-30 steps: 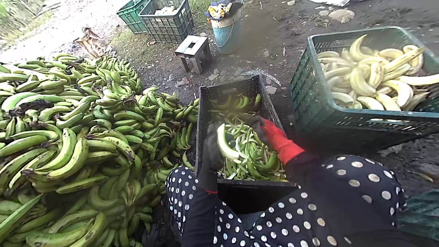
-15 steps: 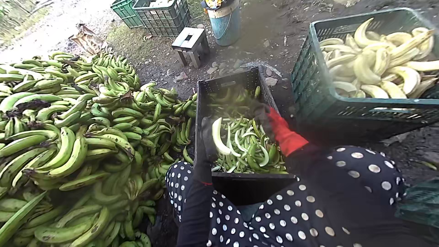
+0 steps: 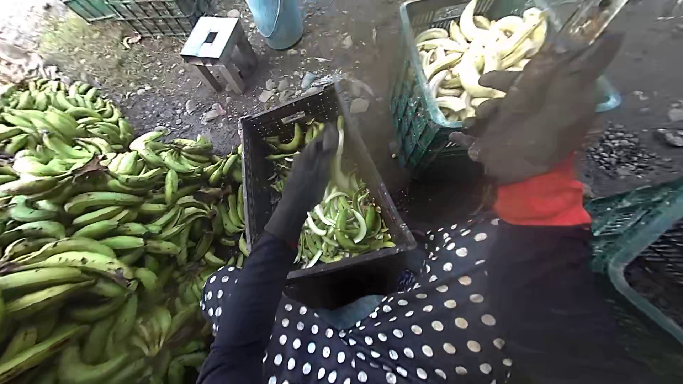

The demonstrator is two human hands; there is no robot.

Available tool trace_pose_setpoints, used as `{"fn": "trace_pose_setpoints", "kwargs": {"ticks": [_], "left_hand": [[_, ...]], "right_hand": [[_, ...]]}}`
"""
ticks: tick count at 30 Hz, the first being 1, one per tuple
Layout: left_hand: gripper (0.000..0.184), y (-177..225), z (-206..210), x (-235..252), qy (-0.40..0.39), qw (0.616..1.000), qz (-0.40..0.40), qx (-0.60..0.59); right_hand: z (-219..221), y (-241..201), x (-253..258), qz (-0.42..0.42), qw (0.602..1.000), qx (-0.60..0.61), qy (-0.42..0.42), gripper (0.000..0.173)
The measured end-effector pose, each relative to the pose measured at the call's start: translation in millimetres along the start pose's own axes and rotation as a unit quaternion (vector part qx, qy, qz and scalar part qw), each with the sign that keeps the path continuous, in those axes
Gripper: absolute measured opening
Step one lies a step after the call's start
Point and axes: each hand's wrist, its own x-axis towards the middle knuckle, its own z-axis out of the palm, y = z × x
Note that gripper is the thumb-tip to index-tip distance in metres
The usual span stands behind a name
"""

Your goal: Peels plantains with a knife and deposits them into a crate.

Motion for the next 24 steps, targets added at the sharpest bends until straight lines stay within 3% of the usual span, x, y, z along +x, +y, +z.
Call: {"fn": "trace_pose_setpoints", "kwargs": {"ticks": [3,5,6,9,10,12,14,17,19,22,24], "left_hand": [[0.052,58.4,13.5,44.8,0.053,0.948,0.160,-0.269],[0.058,70.3,25.0,52.4,0.062,0.929,0.209,-0.298],[0.061,60.3,32.6,47.3,0.053,0.940,0.209,-0.266],[0.066,-16.1,66.6,22.5,0.003,0.998,0.059,0.008],[0.070,-44.6,79.0,15.9,-0.048,0.990,-0.030,0.130],[0.078,-82.4,102.3,2.6,-0.186,0.920,-0.202,0.279],[0.078,-105.2,124.1,-10.8,-0.268,0.850,-0.311,0.330],[0.064,-127.9,152.8,-28.3,-0.255,0.819,-0.343,0.382],[0.052,-115.8,153.2,-28.0,-0.251,0.816,-0.355,0.381],[0.047,-111.8,138.7,-27.6,-0.216,0.858,-0.347,0.312],[0.057,-117.6,122.6,-32.4,-0.186,0.891,-0.320,0.261]], "right_hand": [[-16.3,-6.4,0.6,-0.055,0.997,0.036,0.051,0.044],[-31.5,-9.0,-2.4,-0.056,0.992,0.085,0.075,0.042],[-43.0,-8.7,-8.1,-0.045,0.993,0.086,0.067,0.045],[-60.2,-11.6,-12.1,0.040,0.981,0.164,0.093,0.069],[-62.3,-12.9,-11.6,0.052,0.974,0.191,0.107,0.075],[-66.8,-14.0,-11.5,0.051,0.967,0.220,0.117,0.078],[-67.8,-18.2,-13.0,0.055,0.964,0.231,0.117,0.078],[-67.9,-20.3,-14.2,0.071,0.965,0.231,0.100,0.080],[-68.3,-17.8,-13.5,0.081,0.969,0.218,0.081,0.080],[-62.1,-13.6,-11.3,0.100,0.973,0.193,0.075,0.076],[-52.7,-12.3,-9.3,0.092,0.977,0.181,0.064,0.067]]}}
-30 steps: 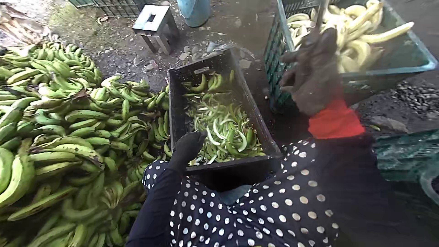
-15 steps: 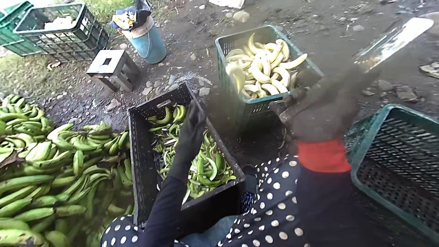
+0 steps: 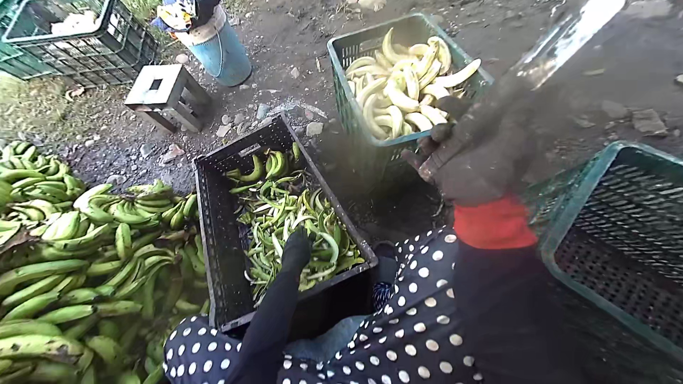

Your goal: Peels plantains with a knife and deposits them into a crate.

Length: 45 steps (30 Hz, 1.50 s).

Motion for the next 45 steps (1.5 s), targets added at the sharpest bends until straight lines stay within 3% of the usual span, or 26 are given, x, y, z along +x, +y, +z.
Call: {"fn": "trace_pose_setpoints", "kwargs": {"ticks": [2,4,6,8,11,13,14,17,20,22,25,26,27,28,30,31,32,34,36,38,39,41,43,45], "left_hand": [[0.064,-21.7,-11.8,-5.1,0.025,0.998,0.030,-0.056],[0.063,-41.5,-29.7,-14.8,0.074,0.989,0.049,-0.118],[0.057,-59.1,-52.3,-29.6,0.135,0.965,0.071,-0.212],[0.058,-74.1,-77.6,-51.6,0.195,0.910,0.098,-0.353],[0.055,-89.3,-107.6,-84.3,0.277,0.793,0.186,-0.509],[0.049,-96.9,-100.1,-82.0,0.263,0.724,0.220,-0.599],[0.048,-101.8,-88.4,-76.0,0.239,0.709,0.227,-0.623],[0.059,-92.0,-65.1,-79.3,0.263,0.731,0.150,-0.612],[0.065,-89.0,-60.9,-89.7,0.315,0.742,0.119,-0.580],[0.063,-93.4,-60.2,-93.9,0.339,0.757,0.141,-0.540],[0.060,-95.3,-66.5,-99.0,0.364,0.775,0.160,-0.492],[0.059,-93.9,-69.2,-100.8,0.374,0.776,0.158,-0.483],[0.058,-91.4,-72.0,-102.8,0.382,0.773,0.154,-0.482],[0.057,-88.3,-74.3,-105.9,0.389,0.765,0.153,-0.490],[0.060,-84.4,-79.9,-113.7,0.398,0.742,0.157,-0.516],[0.062,-85.4,-86.3,-116.0,0.401,0.720,0.173,-0.539],[0.062,-89.2,-94.4,-117.4,0.401,0.696,0.193,-0.563],[0.061,-102.6,-100.4,-117.9,0.377,0.668,0.220,-0.603],[0.060,-117.5,-93.6,-109.9,0.354,0.651,0.222,-0.634],[0.055,-123.2,-87.6,-103.9,0.341,0.611,0.229,-0.677],[0.055,-121.5,-88.0,-105.4,0.340,0.606,0.221,-0.684],[0.060,-122.0,-88.0,-110.6,0.348,0.649,0.224,-0.638],[0.069,-124.3,-88.6,-114.9,0.360,0.709,0.235,-0.559],[0.069,-121.8,-91.6,-116.2,0.367,0.726,0.230,-0.535]], "right_hand": [[0.0,4.6,-16.8,0.019,0.997,-0.060,-0.052,0.059],[4.9,10.5,-27.9,0.001,0.985,-0.125,-0.122,0.047],[21.0,22.2,-27.3,-0.019,0.972,-0.159,-0.170,0.046],[36.5,34.8,-29.0,-0.015,0.961,-0.178,-0.210,0.049],[59.3,55.0,-42.2,0.073,0.945,-0.187,-0.259,0.058],[74.6,71.2,-59.3,0.170,0.925,-0.180,-0.287,0.062],[79.0,84.1,-70.1,0.226,0.909,-0.182,-0.300,0.066],[82.7,122.6,-103.7,0.374,0.827,-0.234,-0.348,0.055],[85.7,150.5,-131.8,0.380,0.771,-0.368,-0.354,0.051],[86.0,152.9,-147.5,0.325,0.791,-0.365,-0.368,0.044],[101.0,145.6,-165.1,0.167,0.895,-0.182,-0.370,0.041],[107.2,145.3,-168.5,0.123,0.909,-0.144,-0.371,0.041],[108.7,147.8,-170.1,0.106,0.905,-0.179,-0.371,0.039],[104.8,152.5,-169.6,0.138,0.867,-0.295,-0.378,0.037],[87.1,172.8,-161.0,0.306,0.675,-0.522,-0.424,0.055],[80.9,185.9,-160.6,0.357,0.610,-0.562,-0.430,0.063],[79.2,194.1,-160.3,0.386,0.588,-0.568,-0.428,0.066],[83.5,194.5,-155.4,0.381,0.628,-0.524,-0.430,0.064],[93.1,193.0,-143.9,0.315,0.678,-0.493,-0.446,0.057],[101.6,191.8,-132.5,0.205,0.685,-0.513,-0.474,0.047],[106.6,186.0,-128.2,0.153,0.657,-0.544,-0.498,0.048],[117.9,174.4,-122.9,0.081,0.595,-0.583,-0.548,0.052],[129.1,165.1,-120.8,0.055,0.539,-0.609,-0.580,0.050],[137.4,156.3,-121.0,0.040,0.491,-0.635,-0.595,0.050]]}}
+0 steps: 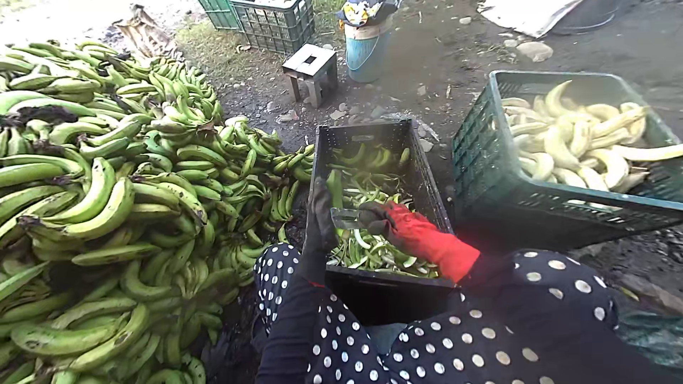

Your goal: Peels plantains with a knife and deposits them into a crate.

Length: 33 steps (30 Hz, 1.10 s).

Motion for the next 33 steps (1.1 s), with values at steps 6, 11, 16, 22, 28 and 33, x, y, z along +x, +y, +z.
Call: {"fn": "trace_pose_setpoints", "kwargs": {"ticks": [6,11,16,22,28,33], "left_hand": [[0.056,10.7,8.4,9.6,0.004,1.000,-0.010,-0.025],[0.064,-5.9,22.8,8.0,-0.008,0.999,-0.012,-0.031],[0.047,4.3,62.3,-1.5,-0.042,0.975,-0.163,-0.145],[0.051,-1.7,54.3,-0.3,-0.028,0.985,-0.094,-0.142],[0.063,4.8,30.0,23.0,0.024,0.999,-0.017,-0.023],[0.063,6.8,29.8,29.3,0.045,0.998,-0.040,-0.002]], "right_hand": [[-9.1,-4.2,-9.4,0.015,1.000,-0.007,0.026,0.055],[-3.0,-4.0,5.9,0.097,0.992,0.063,0.050,0.046],[-6.0,21.5,28.6,0.160,0.965,0.119,0.171,0.045],[-41.5,53.3,26.5,0.133,0.954,0.173,0.206,0.037],[-15.5,28.7,3.4,0.052,0.992,0.055,0.105,0.037],[-16.4,17.0,-3.2,0.075,0.994,0.045,0.073,0.046]]}}
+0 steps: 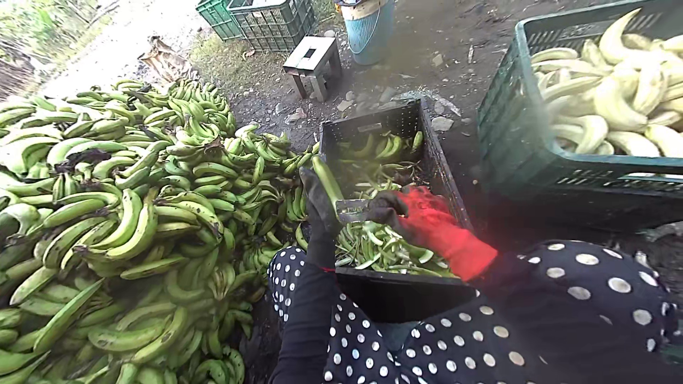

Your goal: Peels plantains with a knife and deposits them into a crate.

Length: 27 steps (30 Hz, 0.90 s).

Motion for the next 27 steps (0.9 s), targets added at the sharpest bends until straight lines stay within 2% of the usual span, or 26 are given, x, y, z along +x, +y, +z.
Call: {"fn": "trace_pose_setpoints", "kwargs": {"ticks": [2,3,4,6,8,10,12,14,16,18,19,21,24,25,27], "left_hand": [[0.063,-5.8,2.7,-4.4,-0.044,0.998,0.028,0.019],[0.055,-8.2,5.8,-7.8,-0.074,0.997,0.013,-0.013],[0.047,-10.8,11.8,-11.4,-0.092,0.993,-0.025,-0.075],[0.051,-10.4,24.0,-23.3,-0.133,0.970,-0.124,-0.164],[0.051,-9.9,26.8,-38.2,-0.163,0.957,-0.176,-0.160],[0.060,-10.2,26.7,-42.5,-0.135,0.960,-0.172,-0.175],[0.070,-12.0,24.2,-32.1,-0.069,0.964,-0.142,-0.214],[0.065,-12.3,21.7,-19.3,0.007,0.973,-0.088,-0.214],[0.060,-8.7,21.6,-14.0,0.105,0.981,-0.050,-0.152],[0.055,-2.9,25.5,-6.8,0.201,0.971,-0.049,-0.117],[0.050,-2.6,25.0,-5.8,0.219,0.968,-0.051,-0.111],[0.048,-8.6,20.6,-7.2,0.215,0.970,-0.047,-0.108],[0.052,1.7,24.8,-7.9,0.206,0.964,-0.061,-0.156],[0.053,7.9,28.6,-7.8,0.197,0.967,-0.065,-0.150],[0.049,14.1,31.0,-15.3,0.126,0.989,-0.048,-0.063]], "right_hand": [[1.5,-2.1,7.3,0.021,0.999,0.018,0.019,0.043],[2.9,-2.6,12.3,0.035,0.998,0.026,0.036,0.042],[4.3,-1.6,18.0,0.047,0.997,0.028,0.061,0.043],[6.9,7.4,30.9,0.065,0.991,0.041,0.114,0.044],[6.0,22.6,40.3,0.070,0.983,0.077,0.152,0.038],[-2.6,29.2,39.1,0.060,0.978,0.117,0.163,0.036],[-8.1,22.8,29.5,0.033,0.978,0.128,0.160,0.034],[-3.3,14.6,22.6,0.016,0.986,0.096,0.134,0.036],[4.4,4.3,15.1,0.030,0.996,0.047,0.070,0.042],[9.3,-5.1,6.2,0.017,0.999,0.009,0.029,0.047],[12.2,-6.8,3.3,0.003,1.000,-0.006,0.026,0.051],[16.0,-7.0,1.5,-0.016,0.999,-0.025,0.040,0.056],[14.8,-8.9,0.9,-0.011,0.998,-0.004,0.065,0.050],[13.3,-9.4,2.3,-0.001,0.997,0.005,0.073,0.049],[9.3,-8.2,8.0,0.024,0.996,0.016,0.083,0.048]]}}
